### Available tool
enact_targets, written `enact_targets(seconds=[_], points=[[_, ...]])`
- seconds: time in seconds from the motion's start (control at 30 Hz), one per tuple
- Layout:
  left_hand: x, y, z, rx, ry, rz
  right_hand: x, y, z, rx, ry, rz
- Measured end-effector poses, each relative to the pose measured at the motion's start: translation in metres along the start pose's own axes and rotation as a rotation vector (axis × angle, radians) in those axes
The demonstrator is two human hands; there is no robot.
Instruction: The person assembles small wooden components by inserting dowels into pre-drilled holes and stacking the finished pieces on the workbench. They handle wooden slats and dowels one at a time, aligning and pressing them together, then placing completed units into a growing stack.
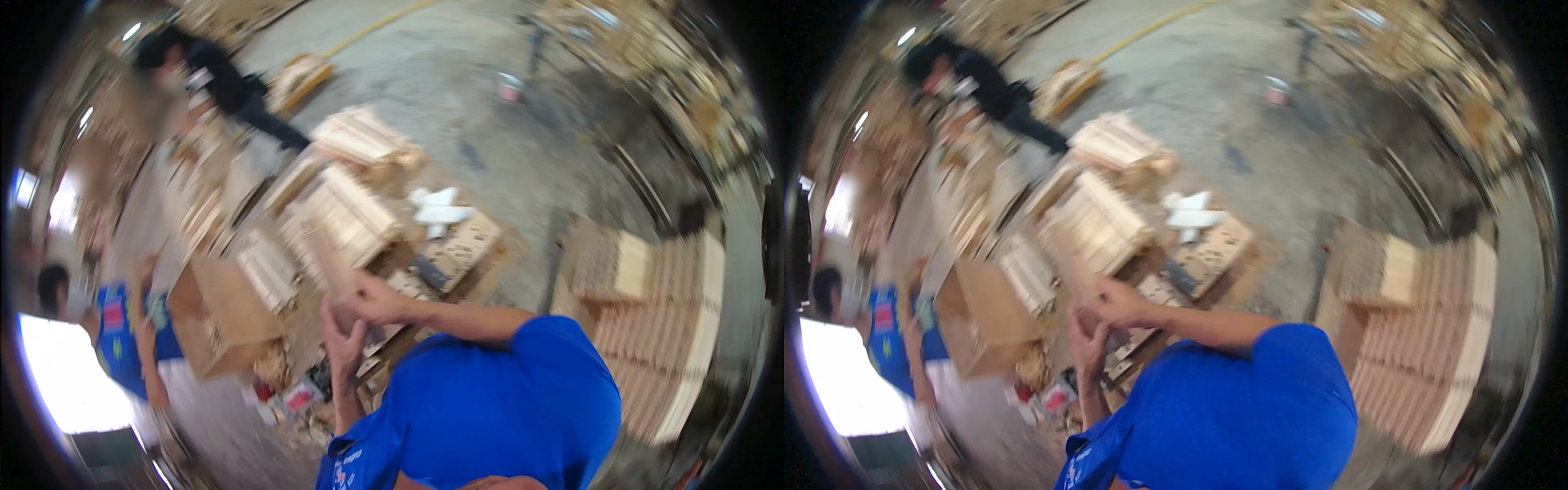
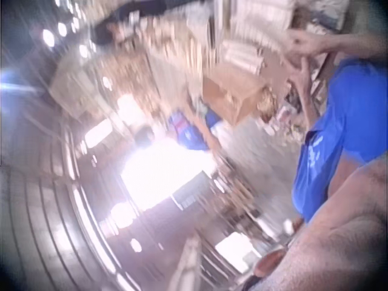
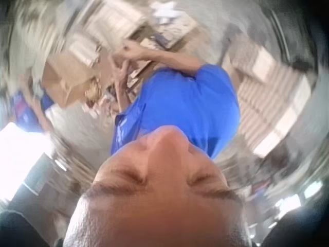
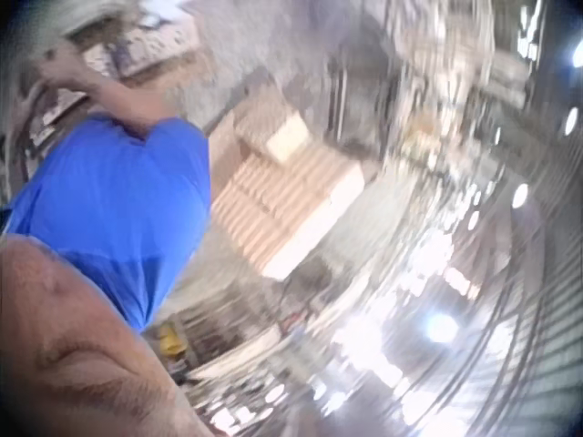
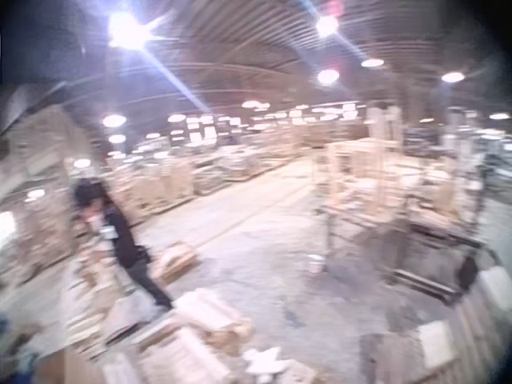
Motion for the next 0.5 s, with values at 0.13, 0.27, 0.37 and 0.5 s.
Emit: enact_targets(seconds=[0.13,0.27,0.37,0.5], points=[[-0.004,0.016,0.009,0.482,-0.085,-0.174,0.015,-0.013,-0.01,-0.139,0.082,-0.1],[-0.003,0.008,0.013,0.498,-0.097,-0.107,0.02,-0.009,-0.015,-0.146,0.14,-0.178],[-0.002,0.004,0.019,0.475,-0.063,-0.072,0.017,-0.007,-0.018,-0.139,0.109,-0.198],[0.0,0.0,0.018,0.499,-0.077,-0.063,0.012,-0.011,-0.012,-0.063,0.106,-0.183]])
Point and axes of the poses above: each hand's wrist, its own x-axis away from the middle knuckle, its own y-axis out of the palm, z = x × y, the point moved 7 cm from there along -x, towards the middle knuckle, and after that the axes turned 2 degrees about -z, right-handed, at the moved point
